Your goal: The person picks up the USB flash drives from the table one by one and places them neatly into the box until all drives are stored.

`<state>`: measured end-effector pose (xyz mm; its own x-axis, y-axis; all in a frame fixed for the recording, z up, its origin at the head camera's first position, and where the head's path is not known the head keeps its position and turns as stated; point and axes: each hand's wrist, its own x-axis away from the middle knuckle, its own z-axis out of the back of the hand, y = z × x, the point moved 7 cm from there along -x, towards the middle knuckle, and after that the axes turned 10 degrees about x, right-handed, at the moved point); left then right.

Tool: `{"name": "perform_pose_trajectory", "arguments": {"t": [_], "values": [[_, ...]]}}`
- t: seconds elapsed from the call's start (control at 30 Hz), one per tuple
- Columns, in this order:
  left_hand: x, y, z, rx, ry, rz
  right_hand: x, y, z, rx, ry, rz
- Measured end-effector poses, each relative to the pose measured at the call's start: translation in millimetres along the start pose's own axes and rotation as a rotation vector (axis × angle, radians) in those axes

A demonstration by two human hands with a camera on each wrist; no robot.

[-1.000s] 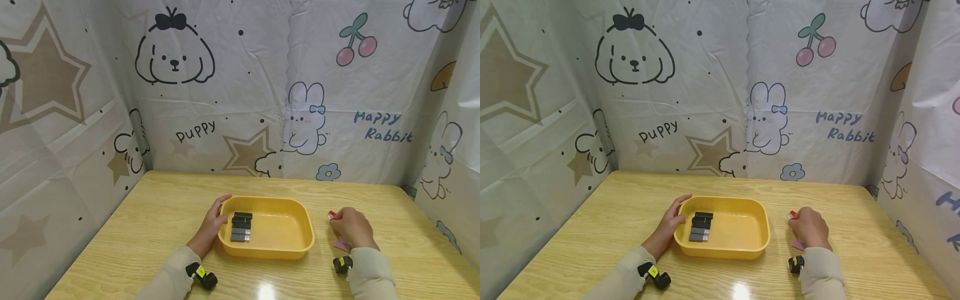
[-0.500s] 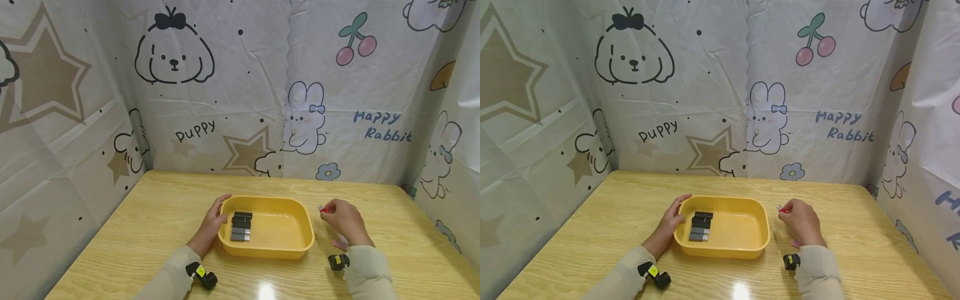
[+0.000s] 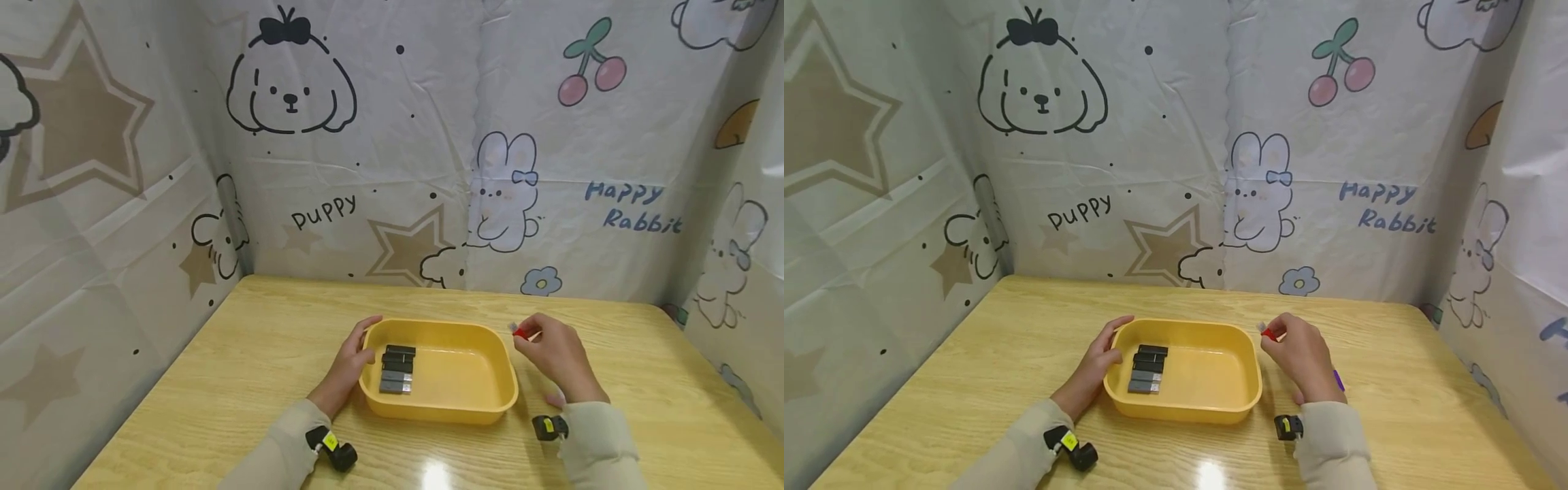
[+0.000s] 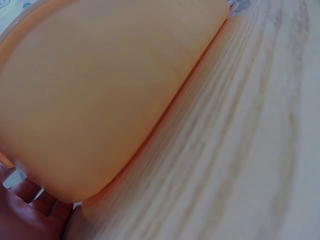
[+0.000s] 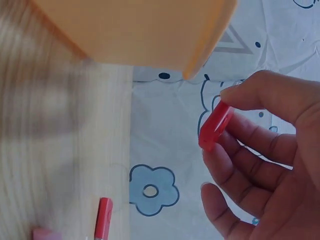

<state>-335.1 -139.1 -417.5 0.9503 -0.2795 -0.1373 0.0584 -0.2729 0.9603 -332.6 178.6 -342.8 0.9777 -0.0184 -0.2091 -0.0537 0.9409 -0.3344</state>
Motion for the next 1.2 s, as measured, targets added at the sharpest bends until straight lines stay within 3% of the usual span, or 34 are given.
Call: {"name": "perform_pose_trajectory", "arguments": {"t": [0.27, 0.37, 0.6, 0.8, 1.0, 1.2], "values": [[0.2, 1.4, -0.9, -0.011, -0.006, -0.011, 0.3, -22.1, -0.4, -0.032, 0.013, 0.095], [-2.4, 0.2, -1.8, 0.004, -0.013, -0.017, 0.6, -29.4, -1.2, -0.045, -0.008, 0.141], [-12.4, -20.7, 9.4, -0.008, 0.03, -0.016, -3.1, -41.1, -12.7, -0.046, -0.092, 0.228], [-10.3, -20.9, 11.4, -0.037, 0.052, -0.037, -6.3, -50.3, -27.4, -0.004, -0.119, 0.309], [-7.8, -19.5, 10.0, -0.032, 0.038, -0.011, -8.2, -50.6, -45.4, 0.031, -0.182, 0.294], [-2.0, -5.4, 3.9, -0.01, 0.022, 0.001, -11.2, -53.9, -52.5, 0.031, -0.19, 0.287]]}}
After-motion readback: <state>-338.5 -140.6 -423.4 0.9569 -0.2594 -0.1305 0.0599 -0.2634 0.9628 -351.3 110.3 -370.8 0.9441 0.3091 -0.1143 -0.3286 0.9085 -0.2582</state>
